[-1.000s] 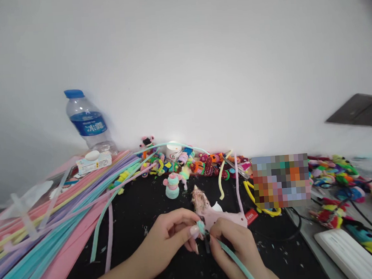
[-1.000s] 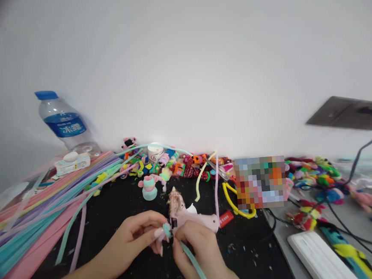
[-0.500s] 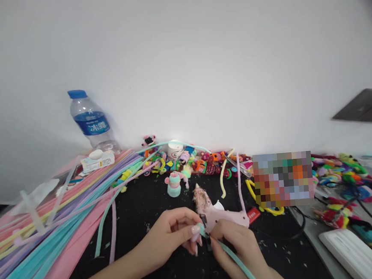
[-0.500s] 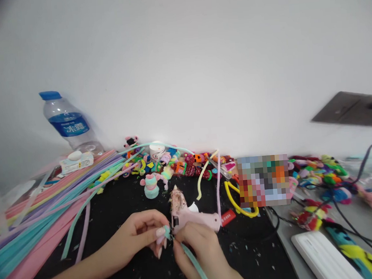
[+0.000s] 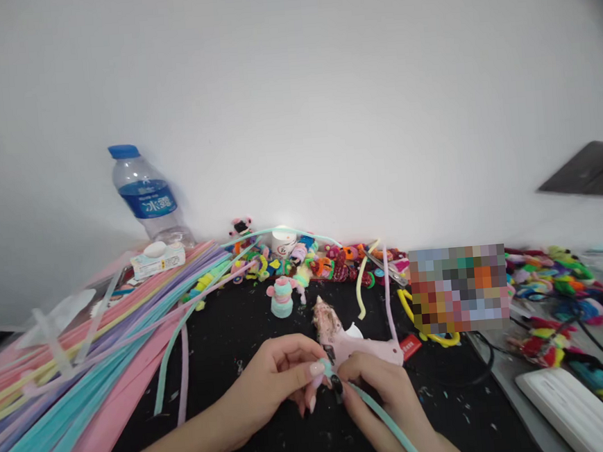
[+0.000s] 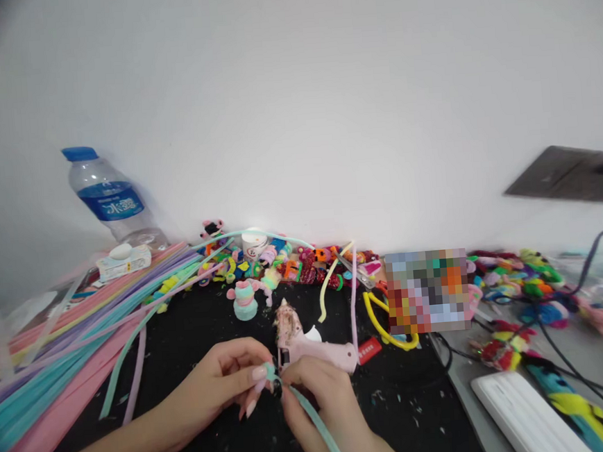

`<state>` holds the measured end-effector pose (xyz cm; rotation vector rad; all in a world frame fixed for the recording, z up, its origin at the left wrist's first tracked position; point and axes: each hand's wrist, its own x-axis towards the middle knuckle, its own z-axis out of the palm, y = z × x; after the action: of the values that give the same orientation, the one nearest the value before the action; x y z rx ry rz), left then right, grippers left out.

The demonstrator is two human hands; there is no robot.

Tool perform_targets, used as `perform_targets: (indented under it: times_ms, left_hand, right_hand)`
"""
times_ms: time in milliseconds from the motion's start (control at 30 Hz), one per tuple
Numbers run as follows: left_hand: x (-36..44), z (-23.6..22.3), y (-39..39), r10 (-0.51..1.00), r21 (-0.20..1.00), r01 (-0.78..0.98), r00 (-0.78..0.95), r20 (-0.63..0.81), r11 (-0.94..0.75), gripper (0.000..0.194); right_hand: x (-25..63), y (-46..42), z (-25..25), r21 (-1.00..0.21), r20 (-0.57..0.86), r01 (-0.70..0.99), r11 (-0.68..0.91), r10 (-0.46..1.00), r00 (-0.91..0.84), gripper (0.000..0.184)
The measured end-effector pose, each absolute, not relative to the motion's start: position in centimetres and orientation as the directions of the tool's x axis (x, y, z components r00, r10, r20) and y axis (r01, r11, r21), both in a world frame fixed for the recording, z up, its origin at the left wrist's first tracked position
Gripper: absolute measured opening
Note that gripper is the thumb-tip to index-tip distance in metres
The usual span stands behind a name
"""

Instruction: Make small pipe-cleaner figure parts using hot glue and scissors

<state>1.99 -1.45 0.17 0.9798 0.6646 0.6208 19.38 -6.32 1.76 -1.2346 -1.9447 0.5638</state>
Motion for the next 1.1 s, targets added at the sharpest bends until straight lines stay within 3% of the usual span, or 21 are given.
perform_targets:
  times_ms: [567,1100]
  left_hand:
    - [1.73,0.11,-1.47,0.701,0.849,-0.192,0.666,-0.257,0.493,0.013]
    - [1.64,0.55,-1.86,0.549,0.604,-0.284,0.775,-0.313,0.745,0.011]
  right_hand:
    - [19.58,-6.29,1.46,-0.737,0.328,0.533,0.414,0.910,-0.253,0.016]
    - [19.47,-6.09,1.82,-0.861,0.269,0.378,0.341,0.935,-0.232,0.016]
